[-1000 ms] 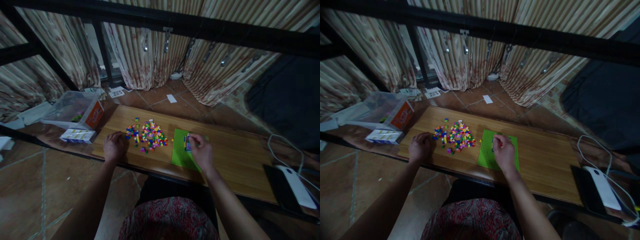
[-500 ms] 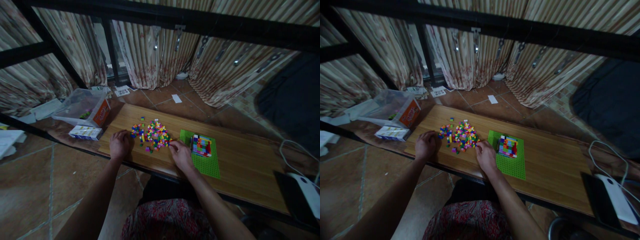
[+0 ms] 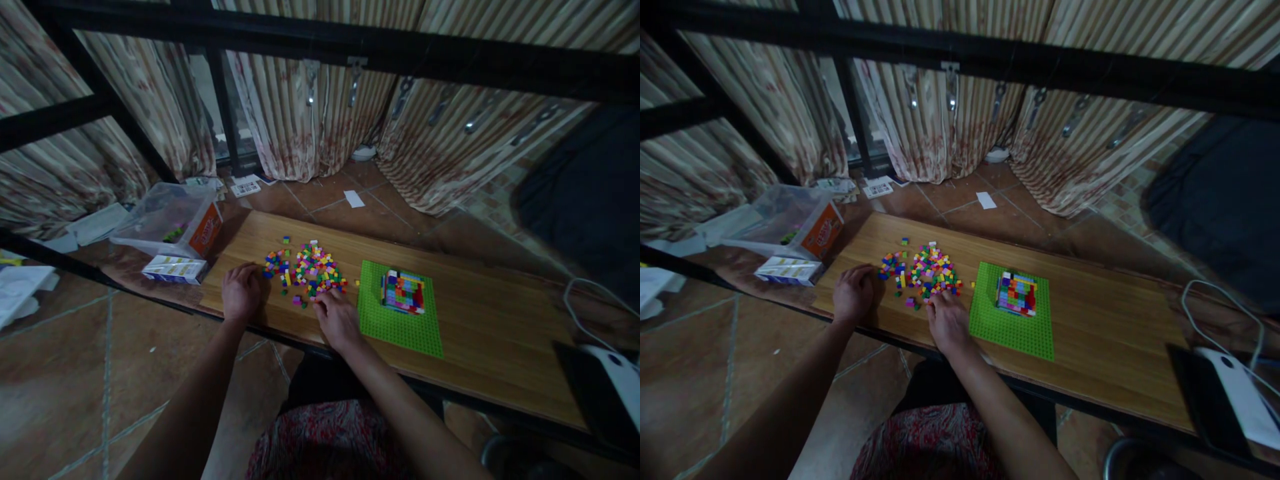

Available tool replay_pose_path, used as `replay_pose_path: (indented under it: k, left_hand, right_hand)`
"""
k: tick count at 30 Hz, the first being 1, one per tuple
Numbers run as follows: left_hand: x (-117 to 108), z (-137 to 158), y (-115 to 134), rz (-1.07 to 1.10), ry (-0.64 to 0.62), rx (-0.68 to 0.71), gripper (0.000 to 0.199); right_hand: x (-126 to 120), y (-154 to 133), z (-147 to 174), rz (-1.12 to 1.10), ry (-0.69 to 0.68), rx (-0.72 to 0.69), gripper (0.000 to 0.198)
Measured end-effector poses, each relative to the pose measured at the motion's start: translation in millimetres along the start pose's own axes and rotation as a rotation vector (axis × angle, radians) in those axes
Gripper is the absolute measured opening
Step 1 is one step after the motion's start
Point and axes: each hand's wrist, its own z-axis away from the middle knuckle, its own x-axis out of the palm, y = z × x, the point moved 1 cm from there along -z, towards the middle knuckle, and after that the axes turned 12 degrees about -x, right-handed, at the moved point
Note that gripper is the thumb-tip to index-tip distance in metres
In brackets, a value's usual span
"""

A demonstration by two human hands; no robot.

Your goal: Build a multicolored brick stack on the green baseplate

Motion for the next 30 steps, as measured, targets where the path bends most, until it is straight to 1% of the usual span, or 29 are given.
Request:
replay_pose_path:
  k: [2,4,6,9,12,15,20,24,27,30]
  left_hand:
    - [-0.9,0.0,0.8,0.002,0.001,0.001,0.031]
    - [-1.7,-0.2,1.4,0.002,0.006,0.011,0.031]
    - [-2.2,-0.7,1.5,-0.003,0.009,0.022,0.031]
    - [-2.3,-1.7,0.8,-0.023,0.014,0.03,0.031]
    - [-2.2,-2.2,-0.1,-0.038,0.012,0.036,0.032]
    - [-1.9,-2.1,-1.0,-0.033,0.005,0.037,0.032]
    - [-1.4,-2.6,-2.0,-0.039,0.009,0.042,0.032]
    - [-1.7,-3.4,-1.4,-0.037,0.001,0.051,0.032]
    - [-1.9,-3.6,-0.5,-0.028,0.007,0.044,0.032]
    - [-2.1,-3.4,0.2,-0.03,0.014,0.029,0.031]
  right_hand:
    - [-0.2,0.4,1.9,0.008,0.005,-0.011,0.014]
    - [-3.3,0.7,5.5,-0.008,0.02,0.007,0.015]
    - [-9.4,1.5,10.5,-0.073,0.045,0.063,0.015]
    - [-22.9,4.3,20.1,-0.242,0.084,0.177,0.013]
    - [-39.4,10.3,31.5,-0.402,0.168,0.242,0.014]
    - [-57.2,22.4,43.6,-0.466,0.289,0.299,0.022]
    - [-88.0,54.8,56.6,-0.458,0.456,0.401,0.026]
    - [-109.0,77.6,55.1,-0.432,0.574,0.457,0.03]
    - [-118.8,88.5,49.2,-0.342,0.554,0.43,0.03]
    - [-121.6,97.8,43.4,-0.282,0.512,0.41,0.028]
